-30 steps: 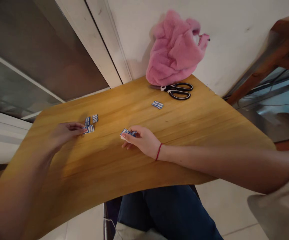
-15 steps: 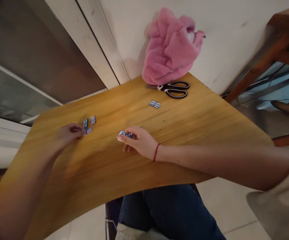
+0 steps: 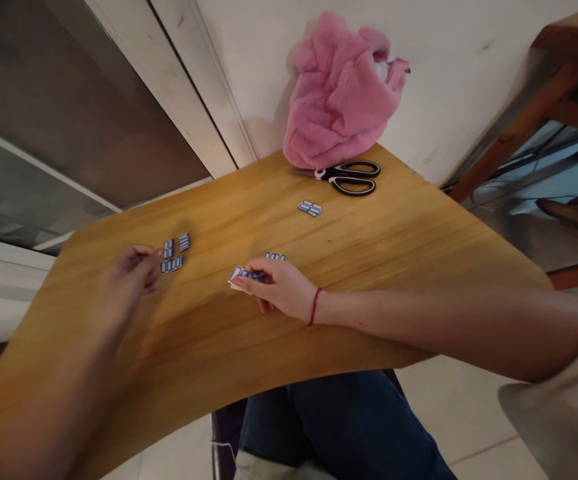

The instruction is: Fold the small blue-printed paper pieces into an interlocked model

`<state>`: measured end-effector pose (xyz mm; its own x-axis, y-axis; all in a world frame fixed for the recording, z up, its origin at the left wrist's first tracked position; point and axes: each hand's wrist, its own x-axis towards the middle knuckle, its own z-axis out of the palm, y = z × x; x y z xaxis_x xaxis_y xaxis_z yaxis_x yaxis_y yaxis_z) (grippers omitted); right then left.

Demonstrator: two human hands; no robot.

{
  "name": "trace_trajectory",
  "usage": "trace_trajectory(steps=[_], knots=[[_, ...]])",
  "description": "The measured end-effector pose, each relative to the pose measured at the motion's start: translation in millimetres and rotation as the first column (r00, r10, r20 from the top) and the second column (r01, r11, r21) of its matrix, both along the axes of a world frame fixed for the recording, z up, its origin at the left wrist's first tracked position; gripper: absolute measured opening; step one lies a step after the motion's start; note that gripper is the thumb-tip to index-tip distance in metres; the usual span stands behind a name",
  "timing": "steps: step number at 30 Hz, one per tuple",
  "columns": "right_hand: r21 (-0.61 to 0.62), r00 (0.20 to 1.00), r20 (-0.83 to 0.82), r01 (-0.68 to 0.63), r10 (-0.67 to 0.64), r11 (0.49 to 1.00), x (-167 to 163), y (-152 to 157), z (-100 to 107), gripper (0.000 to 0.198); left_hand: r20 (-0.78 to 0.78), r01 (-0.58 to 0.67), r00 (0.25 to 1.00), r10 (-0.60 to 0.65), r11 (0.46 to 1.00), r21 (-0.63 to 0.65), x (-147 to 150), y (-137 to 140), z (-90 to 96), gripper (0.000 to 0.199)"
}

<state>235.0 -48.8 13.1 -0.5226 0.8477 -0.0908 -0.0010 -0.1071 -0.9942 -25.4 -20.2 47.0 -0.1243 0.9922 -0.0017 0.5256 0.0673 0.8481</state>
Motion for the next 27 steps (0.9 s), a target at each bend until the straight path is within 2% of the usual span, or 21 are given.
trace_trajectory(steps=[1, 3, 5, 7, 9, 15, 19, 27], knots=[[0.005, 1.0, 0.001, -0.018, 0.018, 1.0, 0, -1, 1, 0.033, 0.16, 0.018, 0.987, -0.017, 1.0, -0.002, 14, -9, -2.9, 0.027], [0.021, 0.998, 0.004, -0.059, 0.059, 0.998, 0, -1, 2, 0.036, 0.366, 0.154, 0.921, -0.133, 0.988, -0.028, 42, -27, -10.5, 0.026], [0.029, 0.994, 0.026, -0.104, 0.104, 0.994, 1, -2, 3, 0.038, 0.503, 0.322, 0.828, -0.248, 0.945, -0.063, 64, -41, -18.7, 0.028], [0.025, 0.988, 0.064, -0.142, 0.14, 0.99, 1, -2, 2, 0.039, 0.57, 0.426, 0.763, -0.304, 0.9, -0.089, 76, -48, -25.3, 0.026], [0.014, 0.984, 0.098, -0.151, 0.149, 0.988, 1, -1, 1, 0.039, 0.579, 0.449, 0.752, -0.314, 0.888, -0.101, 78, -50, -29.6, 0.023], [-0.004, 0.971, 0.124, -0.205, 0.204, 0.979, 1, -1, 1, 0.038, 0.522, 0.345, 0.821, -0.231, 0.929, -0.132, 70, -46, -31.6, 0.017], [0.016, 0.974, 0.138, -0.185, 0.181, 0.983, 1, -3, 4, 0.034, 0.46, 0.27, 0.866, -0.197, 0.958, -0.098, 70, -49, -28.6, 0.016], [-0.037, 0.967, 0.196, -0.156, 0.16, 0.987, 1, -3, 8, 0.031, 0.431, 0.282, 0.871, -0.233, 0.958, -0.05, 69, -52, -28.6, 0.018]])
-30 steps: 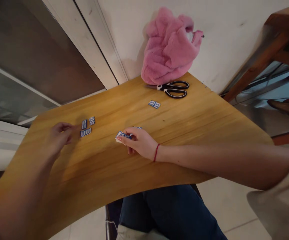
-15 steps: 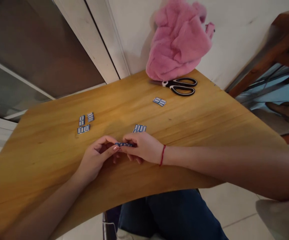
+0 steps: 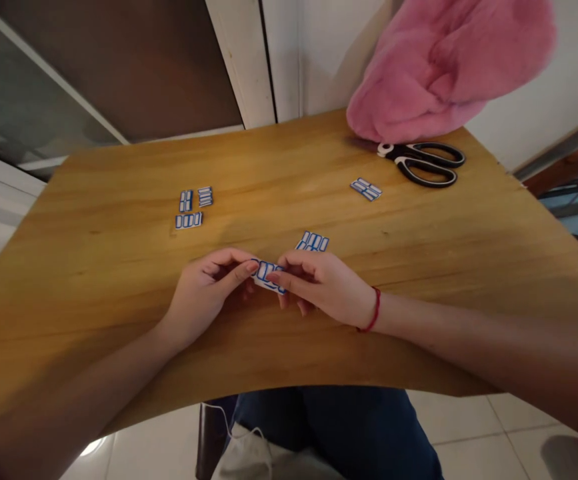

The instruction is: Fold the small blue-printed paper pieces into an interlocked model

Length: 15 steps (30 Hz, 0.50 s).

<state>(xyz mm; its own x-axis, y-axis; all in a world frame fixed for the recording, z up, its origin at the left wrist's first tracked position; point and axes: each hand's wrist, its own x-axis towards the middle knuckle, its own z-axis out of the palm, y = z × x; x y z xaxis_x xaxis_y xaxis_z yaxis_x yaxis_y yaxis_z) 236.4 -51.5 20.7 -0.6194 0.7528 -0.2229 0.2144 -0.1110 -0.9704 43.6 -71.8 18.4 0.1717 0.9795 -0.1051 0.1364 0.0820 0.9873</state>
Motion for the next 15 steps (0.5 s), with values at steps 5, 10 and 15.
trace_trajectory(steps=[5, 10, 15], knots=[[-0.006, 1.0, -0.012, 0.012, -0.012, 1.0, 0.3, -0.1, 1.3, 0.03, 0.097, -0.039, 0.995, 0.037, 0.999, 0.021, -1.8, 2.4, -1.6, 0.014], [0.018, 0.999, -0.016, 0.034, -0.033, 0.999, 1.1, -0.6, 0.1, 0.032, 0.122, -0.147, 0.983, 0.138, 0.987, 0.064, -3.5, 5.9, -3.6, 0.021], [0.065, 0.999, 0.026, 0.042, -0.044, 0.997, 0.8, 0.0, 0.6, 0.036, 0.072, 0.014, 0.997, -0.018, 0.998, 0.055, 1.6, -0.1, -2.7, 0.013]])
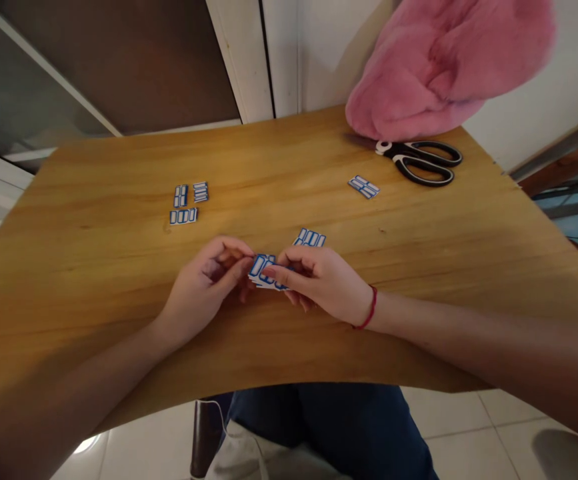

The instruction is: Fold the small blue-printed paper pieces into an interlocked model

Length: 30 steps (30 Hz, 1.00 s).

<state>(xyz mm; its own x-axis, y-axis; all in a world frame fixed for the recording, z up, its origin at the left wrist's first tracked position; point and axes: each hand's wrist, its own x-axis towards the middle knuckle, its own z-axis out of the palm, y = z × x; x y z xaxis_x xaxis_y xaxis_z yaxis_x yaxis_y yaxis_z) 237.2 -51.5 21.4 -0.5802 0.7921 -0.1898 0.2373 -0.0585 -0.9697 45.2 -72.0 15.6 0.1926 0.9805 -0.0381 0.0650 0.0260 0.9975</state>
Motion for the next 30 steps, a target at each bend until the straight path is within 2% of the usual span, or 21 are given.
trace_trajectory(steps=[2, 6, 11, 15, 22, 26, 30], knots=[[0.017, 1.0, 0.023, 0.0, -0.001, 1.0, 0, 0, 0, 0.037, 0.002, 0.053, 0.999, -0.053, 0.999, -0.007, 1, -3, 1.4, 0.013], [0.058, 0.999, 0.045, 0.011, -0.013, 0.998, 0, -1, 0, 0.037, -0.081, 0.05, 0.996, -0.047, 0.998, 0.033, -1, -7, 3.6, 0.016], [0.085, 0.997, 0.073, -0.005, -0.001, 0.996, -1, 0, -2, 0.038, -0.048, 0.055, 0.997, -0.057, 0.998, -0.039, -1, -8, 4.0, 0.018], [0.031, 0.998, 0.05, -0.038, 0.037, 0.999, -1, 0, 0, 0.037, -0.02, 0.012, 1.0, -0.014, 0.998, -0.058, 1, -8, 5.9, 0.017], [0.024, 0.999, 0.001, -0.052, 0.052, 0.998, 0, 0, -1, 0.034, -0.065, -0.026, 0.998, 0.025, 1.0, -0.015, -1, -4, 8.1, 0.019], [0.002, 0.999, -0.025, -0.043, 0.043, 0.999, 1, 0, -1, 0.033, -0.014, -0.104, 0.994, 0.104, 0.995, -0.011, -4, 1, 4.9, 0.014], [0.007, 0.999, -0.025, -0.046, 0.046, 0.999, 1, 0, 0, 0.033, 0.029, -0.158, 0.987, 0.157, 0.987, 0.026, -5, 3, 2.4, 0.019]])
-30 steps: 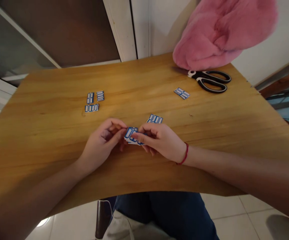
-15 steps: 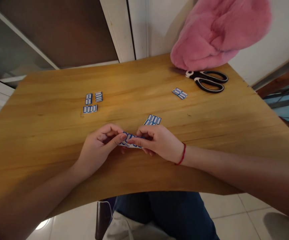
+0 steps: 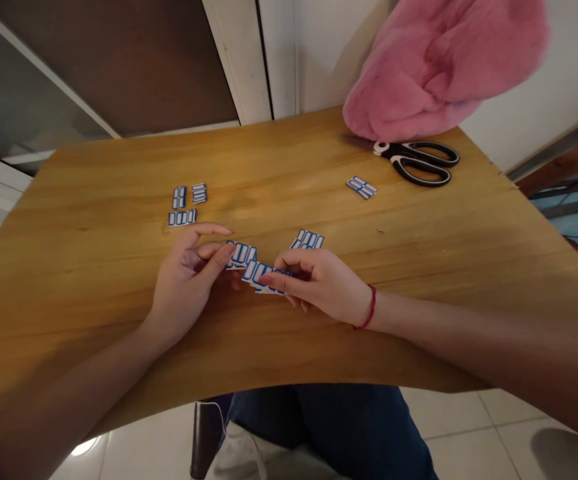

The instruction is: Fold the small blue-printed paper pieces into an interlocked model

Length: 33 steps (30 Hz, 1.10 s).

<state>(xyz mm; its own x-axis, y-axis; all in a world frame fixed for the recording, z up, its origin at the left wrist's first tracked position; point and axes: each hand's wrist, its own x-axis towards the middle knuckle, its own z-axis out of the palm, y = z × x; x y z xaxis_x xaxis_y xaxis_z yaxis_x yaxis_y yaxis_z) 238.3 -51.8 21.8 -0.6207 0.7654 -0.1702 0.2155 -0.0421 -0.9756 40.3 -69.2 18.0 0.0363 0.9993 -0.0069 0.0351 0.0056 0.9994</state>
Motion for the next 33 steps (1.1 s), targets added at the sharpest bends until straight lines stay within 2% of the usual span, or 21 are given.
trace_trajectory(steps=[4, 10, 16, 26, 33], knots=[[0.012, 1.0, 0.03, 0.004, -0.005, 1.0, -1, 0, 1, 0.035, -0.01, 0.076, 0.997, -0.076, 0.997, 0.018, 3, -5, 0.8, 0.012], [0.105, 0.994, 0.107, 0.021, -0.032, 0.994, -1, 1, 0, 0.04, 0.0, 0.183, 0.983, -0.183, 0.983, 0.015, 5, -12, 3.3, 0.009], [0.135, 0.99, 0.132, 0.024, -0.042, 0.991, -1, 0, -1, 0.042, 0.009, 0.149, 0.989, -0.148, 0.989, -0.018, 6, -9, 4.7, 0.012], [0.045, 0.997, 0.064, 0.028, -0.031, 0.999, -1, 2, 0, 0.04, -0.025, 0.048, 0.999, -0.048, 0.998, -0.03, 1, 0, 2.0, 0.014], [0.084, 0.997, 0.068, 0.035, -0.04, 0.996, 1, 1, 2, 0.047, -0.081, 0.128, 0.988, -0.129, 0.992, -0.019, 2, -6, -1.6, 0.009]])
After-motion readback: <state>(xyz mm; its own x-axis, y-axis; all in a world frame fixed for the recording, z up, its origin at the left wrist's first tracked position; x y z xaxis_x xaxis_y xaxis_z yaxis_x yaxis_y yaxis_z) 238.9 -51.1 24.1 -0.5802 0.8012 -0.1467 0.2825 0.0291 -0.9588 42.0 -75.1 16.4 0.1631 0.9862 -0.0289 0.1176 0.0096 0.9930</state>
